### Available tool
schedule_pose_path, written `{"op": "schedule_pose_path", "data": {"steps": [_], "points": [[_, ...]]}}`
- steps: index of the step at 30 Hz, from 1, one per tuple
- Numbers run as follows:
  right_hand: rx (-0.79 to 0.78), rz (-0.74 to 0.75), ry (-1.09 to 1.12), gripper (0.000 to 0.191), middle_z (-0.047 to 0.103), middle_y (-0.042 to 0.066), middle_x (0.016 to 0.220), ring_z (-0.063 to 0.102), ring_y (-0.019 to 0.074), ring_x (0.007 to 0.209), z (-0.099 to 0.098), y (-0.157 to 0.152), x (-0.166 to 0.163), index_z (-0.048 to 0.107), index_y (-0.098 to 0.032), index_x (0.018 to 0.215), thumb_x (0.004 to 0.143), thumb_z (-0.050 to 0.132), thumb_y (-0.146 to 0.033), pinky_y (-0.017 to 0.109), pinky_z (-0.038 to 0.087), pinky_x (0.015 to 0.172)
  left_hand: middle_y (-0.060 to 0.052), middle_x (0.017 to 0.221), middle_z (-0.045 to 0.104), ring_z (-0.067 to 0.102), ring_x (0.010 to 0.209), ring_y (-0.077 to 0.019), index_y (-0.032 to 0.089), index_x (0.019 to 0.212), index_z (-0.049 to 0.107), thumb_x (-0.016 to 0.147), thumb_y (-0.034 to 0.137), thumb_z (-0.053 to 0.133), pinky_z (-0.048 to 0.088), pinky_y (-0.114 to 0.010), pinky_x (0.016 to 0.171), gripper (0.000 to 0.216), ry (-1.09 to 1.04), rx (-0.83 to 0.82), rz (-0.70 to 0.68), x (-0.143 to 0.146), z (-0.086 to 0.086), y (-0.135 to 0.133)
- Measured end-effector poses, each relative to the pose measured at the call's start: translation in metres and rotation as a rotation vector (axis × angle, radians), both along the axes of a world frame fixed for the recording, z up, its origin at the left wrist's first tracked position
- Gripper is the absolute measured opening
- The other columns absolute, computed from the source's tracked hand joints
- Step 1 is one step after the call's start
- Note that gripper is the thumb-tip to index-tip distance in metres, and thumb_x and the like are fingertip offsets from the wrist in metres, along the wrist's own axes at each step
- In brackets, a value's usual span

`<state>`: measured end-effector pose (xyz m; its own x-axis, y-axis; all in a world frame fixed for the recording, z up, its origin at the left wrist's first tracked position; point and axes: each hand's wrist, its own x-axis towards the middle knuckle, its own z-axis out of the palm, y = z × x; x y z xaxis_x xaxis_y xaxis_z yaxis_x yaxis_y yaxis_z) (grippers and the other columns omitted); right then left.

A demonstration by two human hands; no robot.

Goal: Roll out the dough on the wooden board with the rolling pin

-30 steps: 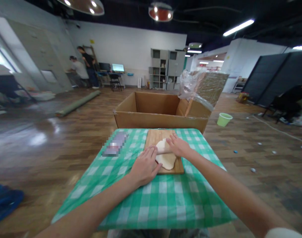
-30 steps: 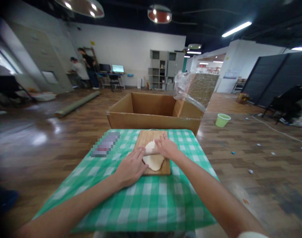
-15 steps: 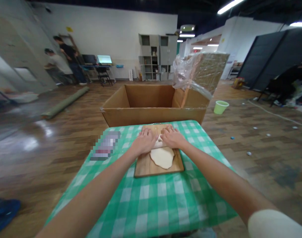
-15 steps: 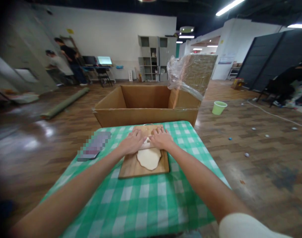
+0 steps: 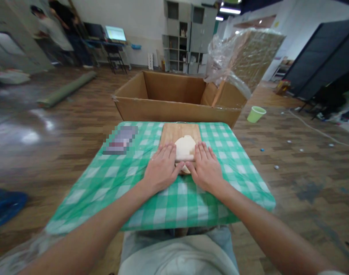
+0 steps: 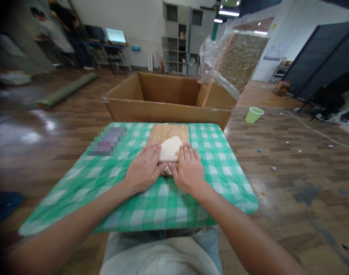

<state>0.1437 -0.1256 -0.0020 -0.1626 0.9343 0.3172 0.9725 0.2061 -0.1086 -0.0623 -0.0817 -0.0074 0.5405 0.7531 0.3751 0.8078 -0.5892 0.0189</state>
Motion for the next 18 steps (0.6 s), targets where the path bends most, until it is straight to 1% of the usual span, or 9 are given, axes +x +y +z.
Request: {"op": "schedule_pose_path", "data": {"steps": [3,6,8,11,13,15,18], "points": [[0.012,0.021,0.002,0.087,0.024,0.025,0.176,0.016,0.0358,0.167,-0.004,-0.021,0.0,0.031,0.005,0.166,0.11,0.029,-0.062,0.055,0.016,0.134,-0.025,0.168,0.044,0.036,0.161,-0.0348,-0.002,0.161,0.042,0.109,0.056,0.034,0.024,-0.05,0.135,0.078,-0.021,-0.011,0.001,-0.004,-0.001,-0.017],[-0.035,0.032,0.001,0.088,0.026,0.024,0.175,0.019,0.0357,0.166,-0.001,-0.018,0.004,0.032,0.002,0.167,0.109,0.026,-0.064,0.054,0.018,0.133,-0.025,0.167,0.046,0.038,0.16,-0.0341,-0.002,0.16,0.043,0.109,0.055,0.033,0.026,-0.048,0.134,0.077,-0.016,-0.051,0.001,-0.002,0.001,-0.012],[-0.073,0.039,-0.006,0.089,0.03,0.024,0.174,0.022,0.0352,0.165,0.003,-0.002,0.008,0.035,0.001,0.166,0.109,0.021,-0.066,0.053,0.019,0.134,-0.025,0.166,0.047,0.04,0.159,-0.0338,-0.001,0.16,0.043,0.11,0.055,0.031,0.027,-0.047,0.134,0.077,-0.01,-0.069,0.01,0.002,0.005,0.002],[-0.153,0.058,-0.007,0.093,0.033,0.024,0.173,0.026,0.0333,0.164,0.008,0.034,0.016,0.035,0.002,0.166,0.109,0.009,-0.067,0.05,0.02,0.134,-0.023,0.167,0.046,0.041,0.159,-0.0332,0.001,0.164,0.039,0.111,0.056,0.024,0.029,-0.047,0.132,0.077,0.008,-0.096,0.03,0.01,0.011,0.029],[-0.228,0.058,0.005,0.095,0.031,0.022,0.174,0.025,0.0323,0.165,0.009,0.058,0.02,0.033,0.001,0.167,0.109,0.002,-0.067,0.049,0.02,0.134,-0.022,0.169,0.044,0.039,0.159,-0.0323,0.002,0.166,0.035,0.111,0.056,0.02,0.029,-0.047,0.131,0.078,0.025,-0.12,0.044,0.015,0.014,0.048],[-0.291,0.046,0.018,0.095,0.029,0.019,0.176,0.022,0.0329,0.166,0.009,0.078,0.025,0.03,-0.004,0.17,0.108,-0.003,-0.068,0.051,0.02,0.133,-0.021,0.17,0.042,0.037,0.161,-0.032,0.003,0.167,0.032,0.111,0.058,0.019,0.028,-0.046,0.131,0.079,0.041,-0.135,0.054,0.02,0.016,0.066],[-0.31,0.032,0.026,0.095,0.025,0.016,0.178,0.017,0.0346,0.166,0.009,0.098,0.028,0.025,-0.009,0.172,0.106,-0.005,-0.071,0.055,0.019,0.133,-0.022,0.17,0.041,0.035,0.161,-0.0333,0.003,0.167,0.032,0.111,0.061,0.017,0.024,-0.048,0.132,0.082,0.054,-0.126,0.038,0.024,0.019,0.088]]}}
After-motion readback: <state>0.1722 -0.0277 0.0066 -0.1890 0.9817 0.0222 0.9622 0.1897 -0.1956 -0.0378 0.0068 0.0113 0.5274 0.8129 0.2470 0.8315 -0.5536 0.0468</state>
